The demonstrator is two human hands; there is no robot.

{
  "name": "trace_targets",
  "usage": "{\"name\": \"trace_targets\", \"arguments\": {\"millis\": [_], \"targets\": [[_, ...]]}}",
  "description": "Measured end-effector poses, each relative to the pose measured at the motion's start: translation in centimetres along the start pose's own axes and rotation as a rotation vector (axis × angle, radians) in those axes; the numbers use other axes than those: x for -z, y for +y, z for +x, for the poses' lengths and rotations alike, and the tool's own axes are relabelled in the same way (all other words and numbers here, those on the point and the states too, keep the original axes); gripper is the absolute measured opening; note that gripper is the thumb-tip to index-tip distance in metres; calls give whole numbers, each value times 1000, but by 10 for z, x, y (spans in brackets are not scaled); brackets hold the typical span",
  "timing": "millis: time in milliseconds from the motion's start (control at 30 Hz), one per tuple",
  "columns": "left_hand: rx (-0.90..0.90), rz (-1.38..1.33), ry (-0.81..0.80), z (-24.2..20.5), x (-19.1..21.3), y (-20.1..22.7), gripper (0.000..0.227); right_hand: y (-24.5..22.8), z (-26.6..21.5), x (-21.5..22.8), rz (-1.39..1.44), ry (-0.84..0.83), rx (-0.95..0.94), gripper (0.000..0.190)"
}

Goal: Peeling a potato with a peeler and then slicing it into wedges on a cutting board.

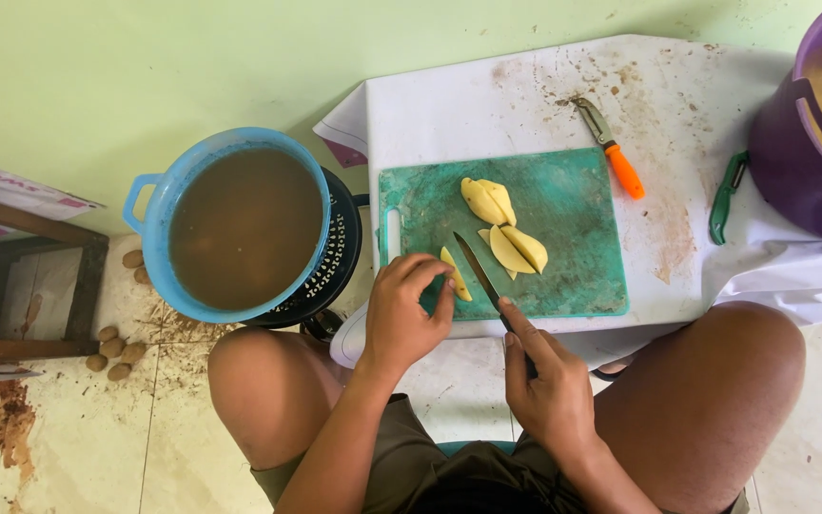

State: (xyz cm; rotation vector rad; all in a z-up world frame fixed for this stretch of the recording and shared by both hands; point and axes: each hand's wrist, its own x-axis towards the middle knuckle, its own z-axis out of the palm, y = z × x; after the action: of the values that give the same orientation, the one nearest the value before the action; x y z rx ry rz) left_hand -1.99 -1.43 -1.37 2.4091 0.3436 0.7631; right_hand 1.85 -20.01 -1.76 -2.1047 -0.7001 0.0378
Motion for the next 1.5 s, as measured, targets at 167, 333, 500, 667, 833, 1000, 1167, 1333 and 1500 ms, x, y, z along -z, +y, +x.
{"name": "trace_targets", "arguments": {"millis": [167, 333, 500, 667, 833, 1000, 1167, 1333, 1500], "targets": [[-44, 25, 17, 1, -5, 0, 15, -8, -2, -4, -77, 9, 48, 47], [-59, 38, 24, 2, -6, 1, 13, -9, -6, -9, -84, -14, 45, 49], [-74, 51, 37, 2, -6, 2, 12, -7, -9, -13, -140, -32, 57, 55], [-71, 61, 27, 1, -7, 0, 13, -4, -11, -16, -188, -55, 66, 59], [-74, 63, 29, 1, -7, -1, 12, -4, -12, -17, -202, -59, 69, 59], [-74, 59, 36, 1, -6, 0, 12, 0, -16, -20, -242, -57, 95, 60], [-72, 56, 35, 1, -6, 1, 11, -6, -16, -22, -330, -74, 126, 61], [-82, 50, 42, 1, -6, 2, 11, -7, -15, -22, -371, -64, 151, 61], [-64, 50, 25, 0, -8, -1, 13, 0, -11, -17, -273, -108, 119, 64]]}}
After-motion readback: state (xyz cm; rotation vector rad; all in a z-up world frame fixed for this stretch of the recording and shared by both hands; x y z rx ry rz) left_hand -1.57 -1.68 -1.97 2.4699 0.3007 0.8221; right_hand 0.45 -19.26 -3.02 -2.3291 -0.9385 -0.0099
